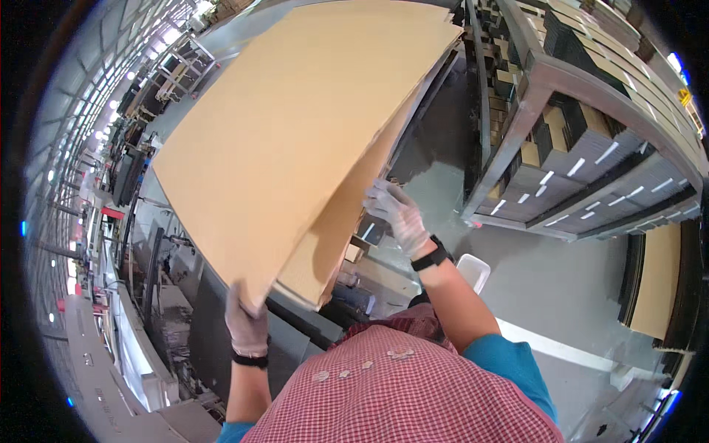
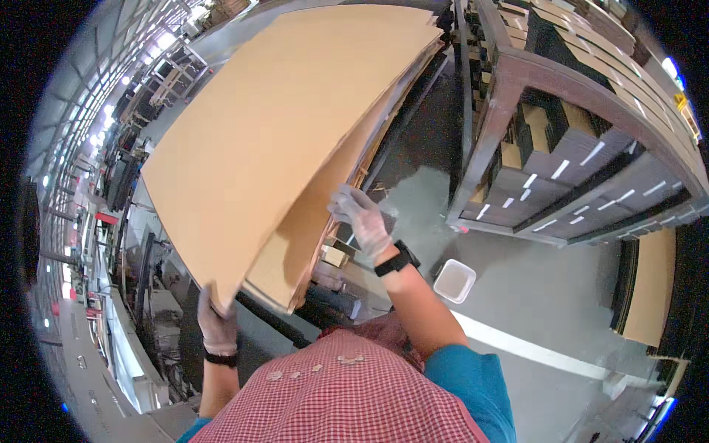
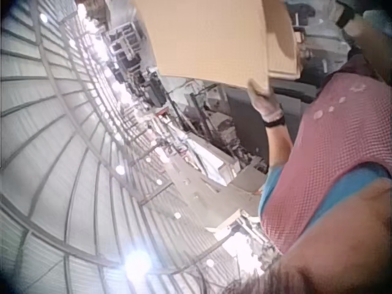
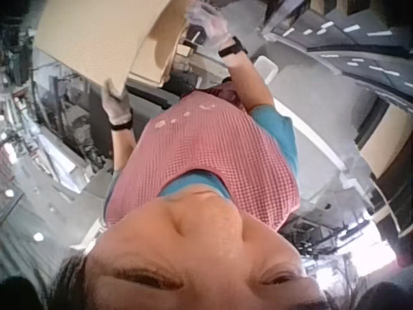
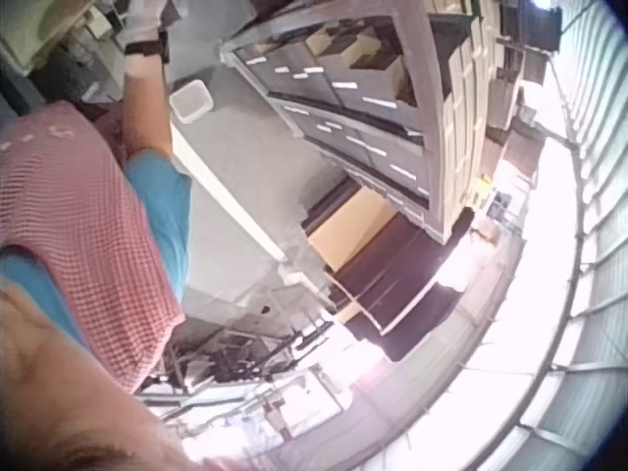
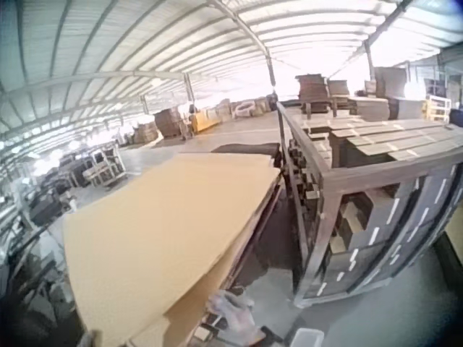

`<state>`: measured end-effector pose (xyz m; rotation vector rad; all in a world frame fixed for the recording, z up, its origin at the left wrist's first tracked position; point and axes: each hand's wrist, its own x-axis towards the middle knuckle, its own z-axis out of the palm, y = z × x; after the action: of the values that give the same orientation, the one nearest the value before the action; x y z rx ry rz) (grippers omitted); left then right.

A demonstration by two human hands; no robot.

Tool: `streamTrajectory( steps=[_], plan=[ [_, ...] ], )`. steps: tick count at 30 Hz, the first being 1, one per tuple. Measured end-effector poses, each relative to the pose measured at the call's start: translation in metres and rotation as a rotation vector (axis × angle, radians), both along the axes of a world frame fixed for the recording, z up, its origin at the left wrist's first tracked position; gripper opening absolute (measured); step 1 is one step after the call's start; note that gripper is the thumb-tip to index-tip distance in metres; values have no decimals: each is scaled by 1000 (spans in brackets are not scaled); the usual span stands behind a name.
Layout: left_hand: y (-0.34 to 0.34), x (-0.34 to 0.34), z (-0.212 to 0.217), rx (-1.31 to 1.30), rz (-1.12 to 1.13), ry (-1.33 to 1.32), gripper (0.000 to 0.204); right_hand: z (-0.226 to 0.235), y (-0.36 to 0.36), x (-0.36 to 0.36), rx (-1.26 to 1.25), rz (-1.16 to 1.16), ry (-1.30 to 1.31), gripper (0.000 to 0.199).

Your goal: Organizing, moving, and labeling cardboard sheets in a factory setting.

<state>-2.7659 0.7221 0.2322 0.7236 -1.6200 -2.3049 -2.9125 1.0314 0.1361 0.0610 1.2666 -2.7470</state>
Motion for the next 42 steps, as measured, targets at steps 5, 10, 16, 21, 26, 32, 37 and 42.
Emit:
streamTrajectory(
  steps=[5,10,16,21,26,32,37,42],
  plan=[
    [24,10,-40,33,47,-103,33,7,-5,-129,-288,-74,-68,30],
    [11,21,-78,69,84,-244,35,-37,27,-287,-92,-248,-274,20],
    [54,-25,-85,110,15,-360,39,-81,142,-438,540,-536,306,28],
    [19,-13,-77,318,103,-367,40,-19,127,-352,1260,-482,543,41],
    [49,-25,-46,201,29,-349,32,-75,124,-314,1587,-419,630,54],
    [27,-13,-59,-9,63,-437,37,-53,189,-466,1616,-381,0,69],
    [15,0,-71,-5,69,-338,27,-81,156,-422,1141,-656,13,77],
    [29,-5,-47,206,-138,-396,46,-67,29,-201,964,-483,304,68]
  ],
)
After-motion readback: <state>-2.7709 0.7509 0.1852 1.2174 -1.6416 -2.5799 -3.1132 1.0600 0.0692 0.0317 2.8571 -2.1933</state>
